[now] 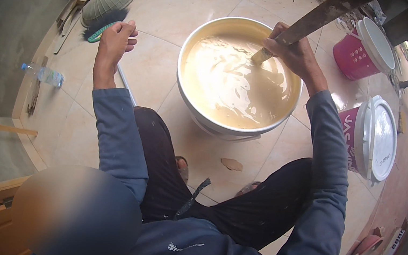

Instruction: The person sits on the floor and stirs a thick, creamy yellow substance in a white bucket using a flat wooden stick. The person continues mixing the substance throughout the clip.

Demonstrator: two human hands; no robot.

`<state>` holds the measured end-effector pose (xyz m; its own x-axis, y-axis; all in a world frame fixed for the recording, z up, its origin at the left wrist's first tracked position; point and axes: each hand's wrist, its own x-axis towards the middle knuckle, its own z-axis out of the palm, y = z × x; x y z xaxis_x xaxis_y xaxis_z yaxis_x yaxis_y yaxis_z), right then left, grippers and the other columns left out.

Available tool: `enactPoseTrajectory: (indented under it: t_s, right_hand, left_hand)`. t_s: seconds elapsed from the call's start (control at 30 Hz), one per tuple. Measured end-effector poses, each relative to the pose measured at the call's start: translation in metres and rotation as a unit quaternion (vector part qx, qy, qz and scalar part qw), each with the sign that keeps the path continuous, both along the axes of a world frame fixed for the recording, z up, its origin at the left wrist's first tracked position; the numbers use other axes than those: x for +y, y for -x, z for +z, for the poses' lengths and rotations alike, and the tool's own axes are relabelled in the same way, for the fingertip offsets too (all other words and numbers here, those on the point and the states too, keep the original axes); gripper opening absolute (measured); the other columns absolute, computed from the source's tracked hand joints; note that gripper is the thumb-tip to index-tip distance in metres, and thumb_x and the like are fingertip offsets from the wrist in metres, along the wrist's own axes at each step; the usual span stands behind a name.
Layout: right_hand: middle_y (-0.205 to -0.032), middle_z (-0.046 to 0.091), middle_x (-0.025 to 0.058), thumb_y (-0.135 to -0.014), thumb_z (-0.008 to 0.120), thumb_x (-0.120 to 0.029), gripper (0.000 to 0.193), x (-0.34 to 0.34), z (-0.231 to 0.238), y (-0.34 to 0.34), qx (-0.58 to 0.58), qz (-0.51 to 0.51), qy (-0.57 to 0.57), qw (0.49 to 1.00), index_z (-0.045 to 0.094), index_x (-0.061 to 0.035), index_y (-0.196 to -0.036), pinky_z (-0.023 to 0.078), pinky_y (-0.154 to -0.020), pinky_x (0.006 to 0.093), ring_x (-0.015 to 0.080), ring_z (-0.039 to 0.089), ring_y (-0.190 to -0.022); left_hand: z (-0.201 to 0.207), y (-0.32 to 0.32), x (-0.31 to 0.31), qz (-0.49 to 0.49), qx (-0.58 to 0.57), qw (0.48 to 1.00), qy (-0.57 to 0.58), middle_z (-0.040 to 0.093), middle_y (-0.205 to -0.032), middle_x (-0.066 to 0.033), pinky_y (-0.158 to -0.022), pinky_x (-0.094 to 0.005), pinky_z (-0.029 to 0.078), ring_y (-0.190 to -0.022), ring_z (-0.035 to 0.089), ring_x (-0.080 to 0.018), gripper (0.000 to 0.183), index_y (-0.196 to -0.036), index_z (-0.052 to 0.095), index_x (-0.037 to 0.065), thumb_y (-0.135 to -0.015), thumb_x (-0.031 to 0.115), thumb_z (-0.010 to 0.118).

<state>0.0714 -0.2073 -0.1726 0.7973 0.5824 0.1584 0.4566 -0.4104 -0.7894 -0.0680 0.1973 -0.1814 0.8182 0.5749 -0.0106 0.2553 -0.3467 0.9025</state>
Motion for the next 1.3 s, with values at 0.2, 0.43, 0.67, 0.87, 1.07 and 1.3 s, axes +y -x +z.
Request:
enactPoseTrajectory:
  t_s: [0.2,0.43,0.67,0.87,1.07,1.3]
  right_hand:
    - [-0.077,0.061,-0.0001,-0.093,0.077,-0.021,0.023,-0.018,0.014,0.019,0.102,0.038,0.004,0.994,0.063,-0.0053,-0.085,0.048,-0.066,0.0280,0.0088,0.060,-0.074]
    - [-0.081,0.058,-0.0017,-0.088,0.082,-0.021,0.022,-0.023,0.028,0.035,0.178,0.055,-0.077,0.980,0.067,-0.0057,-0.086,0.044,-0.073,0.0270,0.0088,0.057,-0.080]
    - [-0.087,0.067,0.0026,-0.094,0.077,-0.019,0.017,-0.041,0.054,0.026,0.091,0.052,-0.212,0.972,0.069,-0.0040,-0.093,0.050,-0.080,0.0297,0.0122,0.066,-0.086]
    - [-0.087,0.069,0.0020,-0.095,0.078,-0.018,0.016,-0.030,0.059,0.028,-0.051,0.014,-0.179,0.982,0.071,-0.0041,-0.093,0.053,-0.079,0.0293,0.0112,0.068,-0.087]
    - [-0.085,0.066,0.0001,-0.097,0.077,-0.019,0.017,-0.015,0.024,0.006,-0.005,-0.019,-0.057,0.998,0.070,-0.0045,-0.092,0.052,-0.075,0.0258,0.0080,0.065,-0.083]
    - [-0.082,0.064,0.0001,-0.093,0.080,-0.028,0.027,-0.028,0.009,0.002,0.130,-0.008,-0.014,0.991,0.065,-0.0055,-0.090,0.057,-0.067,0.0256,0.0092,0.066,-0.077]
  left_hand:
    - [-0.003,-0.001,0.000,-0.001,0.002,1.000,-0.003,0.074,-0.097,-0.0115,-0.076,-0.0319,0.055,-0.080,0.068,-0.0171,0.045,-0.108,0.070,-0.006,-0.101,0.037,0.063]
    - [-0.001,-0.003,-0.003,-0.005,-0.001,1.000,0.005,0.074,-0.094,-0.0103,-0.076,-0.0319,0.054,-0.078,0.067,-0.0163,0.044,-0.106,0.070,-0.005,-0.101,0.038,0.063]
    - [-0.001,-0.003,-0.005,0.002,0.010,1.000,-0.008,0.073,-0.093,-0.0098,-0.076,-0.0317,0.053,-0.078,0.067,-0.0163,0.044,-0.105,0.070,-0.005,-0.101,0.038,0.063]
    - [-0.003,-0.007,-0.006,-0.008,0.019,1.000,-0.017,0.074,-0.095,-0.0102,-0.076,-0.0323,0.054,-0.078,0.067,-0.0164,0.044,-0.107,0.070,-0.005,-0.101,0.038,0.062]
    - [-0.003,-0.004,-0.005,-0.009,0.017,1.000,-0.009,0.073,-0.094,-0.0096,-0.073,-0.0317,0.054,-0.078,0.066,-0.0156,0.044,-0.106,0.070,-0.005,-0.102,0.038,0.063]
    - [-0.001,0.000,-0.001,-0.008,0.013,1.000,-0.006,0.073,-0.095,-0.0101,-0.073,-0.0317,0.054,-0.078,0.067,-0.0161,0.043,-0.106,0.070,-0.005,-0.101,0.037,0.063]
